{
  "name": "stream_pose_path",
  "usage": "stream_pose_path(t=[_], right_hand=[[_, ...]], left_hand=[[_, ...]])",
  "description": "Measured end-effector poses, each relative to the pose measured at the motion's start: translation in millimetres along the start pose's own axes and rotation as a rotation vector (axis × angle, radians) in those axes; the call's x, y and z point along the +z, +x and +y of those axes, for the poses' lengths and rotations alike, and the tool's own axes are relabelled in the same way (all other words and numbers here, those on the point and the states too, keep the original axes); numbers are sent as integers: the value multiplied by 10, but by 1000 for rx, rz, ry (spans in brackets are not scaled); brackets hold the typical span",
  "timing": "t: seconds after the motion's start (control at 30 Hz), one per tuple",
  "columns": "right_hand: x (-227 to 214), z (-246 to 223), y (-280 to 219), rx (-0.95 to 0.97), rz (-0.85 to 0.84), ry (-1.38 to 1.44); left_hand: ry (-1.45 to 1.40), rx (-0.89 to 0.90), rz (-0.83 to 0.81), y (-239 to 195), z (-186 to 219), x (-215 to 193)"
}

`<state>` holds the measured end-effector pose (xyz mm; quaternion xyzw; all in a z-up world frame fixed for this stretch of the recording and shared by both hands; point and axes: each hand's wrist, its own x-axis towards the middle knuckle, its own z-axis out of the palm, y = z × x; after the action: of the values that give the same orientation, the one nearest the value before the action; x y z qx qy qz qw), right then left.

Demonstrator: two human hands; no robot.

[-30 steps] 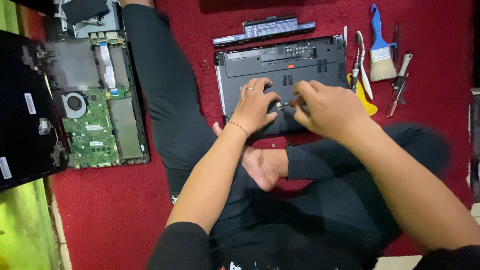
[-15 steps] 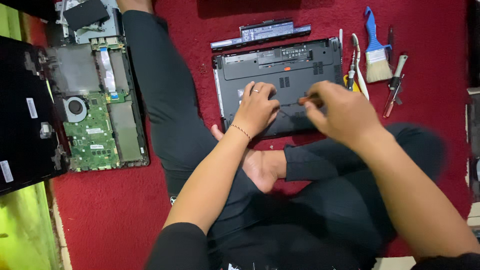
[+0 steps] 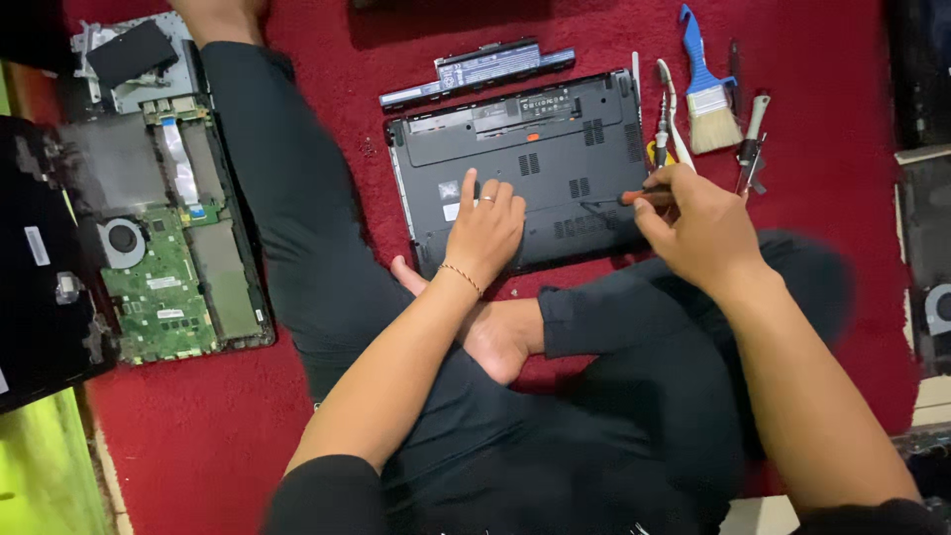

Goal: The person sits on the floor and uses a screwdriver to remove screws from the bottom panel of a laptop. They systematically unscrew fasteners around the perimeter and center of the chassis, placing the screws on the carpet. The person then lifts the bottom cover off the laptop, revealing the internal components.

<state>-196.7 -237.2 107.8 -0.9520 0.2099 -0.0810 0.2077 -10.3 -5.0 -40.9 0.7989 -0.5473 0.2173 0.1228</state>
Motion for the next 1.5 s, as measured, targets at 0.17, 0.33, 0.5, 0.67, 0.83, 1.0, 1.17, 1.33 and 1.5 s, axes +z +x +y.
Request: stream_pose_path(t=[0.17, 0.33, 0.5, 0.67, 0.83, 1.0, 1.17, 1.33, 1.5], right_hand=[[-41, -57, 38, 9, -28, -1], [-61, -63, 9, -11, -14, -14], [-67, -70, 2, -6, -19, -11], [-127, -181, 55, -57, -35, -48], [-306, -461, 224, -246, -123, -182], [-327, -667, 473, -112, -411, -465], [-203, -687, 558, -2, -564, -520], [-431, -827, 642, -454, -581, -627], [-357, -616, 580, -261, -518, -641]], left_hand=[[-9, -44, -62, 64, -9, -113], [-113, -58, -79, 143, -70, -326], [-184, -13, -189, 134, -103, -355], [-158, -9, -187, 136, -92, -275], [-90, -2, -107, 45, -50, -48], [-54, -40, -86, 81, 0, -76], [-110, -76, -159, 160, 0, -301], [-178, -42, -225, 234, -104, -466], [-148, 6, -148, 115, -110, -182]])
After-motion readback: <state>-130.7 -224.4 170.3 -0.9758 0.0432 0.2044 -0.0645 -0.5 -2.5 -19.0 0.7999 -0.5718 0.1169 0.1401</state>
